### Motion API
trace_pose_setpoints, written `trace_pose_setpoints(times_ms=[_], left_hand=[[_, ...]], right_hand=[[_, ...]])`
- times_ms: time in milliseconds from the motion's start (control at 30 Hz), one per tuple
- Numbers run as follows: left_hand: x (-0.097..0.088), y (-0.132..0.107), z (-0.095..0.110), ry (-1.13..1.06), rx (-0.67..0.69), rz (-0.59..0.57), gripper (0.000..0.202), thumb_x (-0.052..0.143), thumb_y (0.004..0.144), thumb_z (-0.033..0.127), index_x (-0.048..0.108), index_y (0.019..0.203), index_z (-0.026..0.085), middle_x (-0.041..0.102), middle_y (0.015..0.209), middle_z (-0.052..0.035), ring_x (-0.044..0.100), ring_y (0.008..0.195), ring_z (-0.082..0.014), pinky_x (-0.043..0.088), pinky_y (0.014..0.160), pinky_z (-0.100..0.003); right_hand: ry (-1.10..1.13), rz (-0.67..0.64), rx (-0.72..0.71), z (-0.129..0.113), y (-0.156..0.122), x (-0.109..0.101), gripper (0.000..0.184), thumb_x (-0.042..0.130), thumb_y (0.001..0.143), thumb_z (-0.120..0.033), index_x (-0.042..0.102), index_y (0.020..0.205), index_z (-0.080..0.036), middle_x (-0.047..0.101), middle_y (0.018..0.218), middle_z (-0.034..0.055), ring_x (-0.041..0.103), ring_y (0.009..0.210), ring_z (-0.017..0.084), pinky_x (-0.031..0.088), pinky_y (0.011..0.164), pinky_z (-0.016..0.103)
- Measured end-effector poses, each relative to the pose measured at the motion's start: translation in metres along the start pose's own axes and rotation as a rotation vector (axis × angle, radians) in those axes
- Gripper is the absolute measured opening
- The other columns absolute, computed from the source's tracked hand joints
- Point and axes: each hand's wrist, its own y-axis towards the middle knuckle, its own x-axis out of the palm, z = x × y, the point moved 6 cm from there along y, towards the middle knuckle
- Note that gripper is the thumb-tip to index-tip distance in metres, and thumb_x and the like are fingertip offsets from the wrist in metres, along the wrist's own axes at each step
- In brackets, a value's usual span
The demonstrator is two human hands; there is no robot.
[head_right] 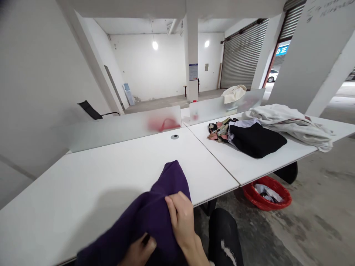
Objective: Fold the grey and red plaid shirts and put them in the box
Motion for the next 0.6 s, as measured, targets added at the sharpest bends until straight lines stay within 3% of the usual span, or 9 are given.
trace_pose_setpoints(times_ms=[67, 133, 233, 300, 367, 467, 533, 600], left_hand=[[-0.034, 0.007, 0.017, -0.003, 0.144, 0.145, 0.031, 0.040, 0.090, 0.035, 0.066, 0.079, 0.020, 0.064, 0.074, -0.0002, 0.062, 0.064, -0.0142, 0.054, 0.060, -0.023], [-0.075, 0.018, 0.043, -0.044, 0.350, 0.335, 0.022, 0.048, 0.085, 0.022, 0.059, 0.065, 0.024, 0.062, 0.069, 0.0004, 0.063, 0.067, -0.0148, 0.054, 0.061, -0.022], [-0.128, 0.041, 0.076, -0.088, 0.468, 0.611, 0.016, 0.054, 0.079, 0.014, 0.053, 0.065, 0.023, 0.060, 0.083, -0.0002, 0.062, 0.081, -0.0162, 0.053, 0.072, -0.028], [-0.147, 0.063, 0.089, -0.070, 0.475, 0.723, 0.014, 0.055, 0.081, 0.015, 0.054, 0.069, 0.022, 0.059, 0.087, -0.0002, 0.061, 0.084, -0.0156, 0.052, 0.076, -0.030], [-0.152, 0.092, 0.089, -0.046, 0.424, 0.704, 0.007, 0.053, 0.085, 0.019, 0.059, 0.081, 0.021, 0.060, 0.094, -0.0015, 0.060, 0.090, -0.0156, 0.051, 0.082, -0.030], [-0.137, 0.129, 0.058, -0.023, 0.279, 0.495, 0.030, 0.047, 0.090, 0.030, 0.054, 0.116, 0.018, 0.058, 0.120, -0.0082, 0.054, 0.115, -0.0206, 0.044, 0.098, -0.037], [-0.115, 0.139, 0.023, -0.007, 0.166, 0.342, 0.039, 0.046, 0.090, 0.035, 0.049, 0.125, 0.017, 0.058, 0.125, -0.0102, 0.054, 0.118, -0.0222, 0.043, 0.100, -0.038], [-0.083, 0.138, -0.015, 0.019, 0.067, 0.203, 0.038, 0.045, 0.090, 0.037, 0.052, 0.121, 0.017, 0.065, 0.115, -0.0100, 0.060, 0.109, -0.0223, 0.046, 0.097, -0.038]], right_hand=[[0.023, 0.127, -0.023, -0.014, 0.030, -0.012, 0.035, 0.039, 0.098, -0.027, 0.051, 0.066, -0.022, 0.051, 0.058, -0.0011, 0.048, 0.053, 0.014, 0.038, 0.051, 0.027], [0.048, 0.294, -0.052, -0.028, 0.061, -0.021, 0.037, 0.038, 0.098, -0.032, 0.046, 0.063, -0.022, 0.045, 0.055, -0.0031, 0.044, 0.049, 0.012, 0.036, 0.049, 0.026], [0.108, 0.530, -0.125, -0.044, 0.108, -0.020, 0.038, 0.037, 0.098, -0.041, 0.046, 0.067, -0.022, 0.045, 0.058, -0.0036, 0.044, 0.051, 0.012, 0.037, 0.052, 0.025], [0.134, 0.572, -0.162, -0.046, 0.142, -0.006, 0.041, 0.030, 0.099, -0.046, 0.050, 0.073, -0.021, 0.050, 0.064, -0.0014, 0.049, 0.059, 0.013, 0.041, 0.060, 0.026], [0.109, 0.456, -0.179, -0.040, 0.175, 0.013, 0.043, 0.026, 0.100, -0.047, 0.054, 0.082, -0.021, 0.057, 0.074, 0.0020, 0.055, 0.072, 0.016, 0.044, 0.071, 0.029], [0.083, 0.196, -0.186, -0.037, 0.193, 0.024, 0.030, 0.038, 0.097, -0.041, 0.058, 0.102, -0.019, 0.063, 0.098, 0.0068, 0.057, 0.093, 0.020, 0.045, 0.086, 0.037], [0.177, 0.162, -0.195, -0.049, 0.175, 0.002, 0.022, 0.043, 0.095, -0.032, 0.058, 0.108, -0.022, 0.062, 0.104, 0.0058, 0.058, 0.096, 0.020, 0.046, 0.087, 0.038], [0.312, 0.224, -0.211, -0.074, 0.137, -0.037, 0.021, 0.041, 0.094, -0.021, 0.061, 0.098, -0.027, 0.063, 0.093, 0.0021, 0.060, 0.088, 0.019, 0.049, 0.079, 0.037]])
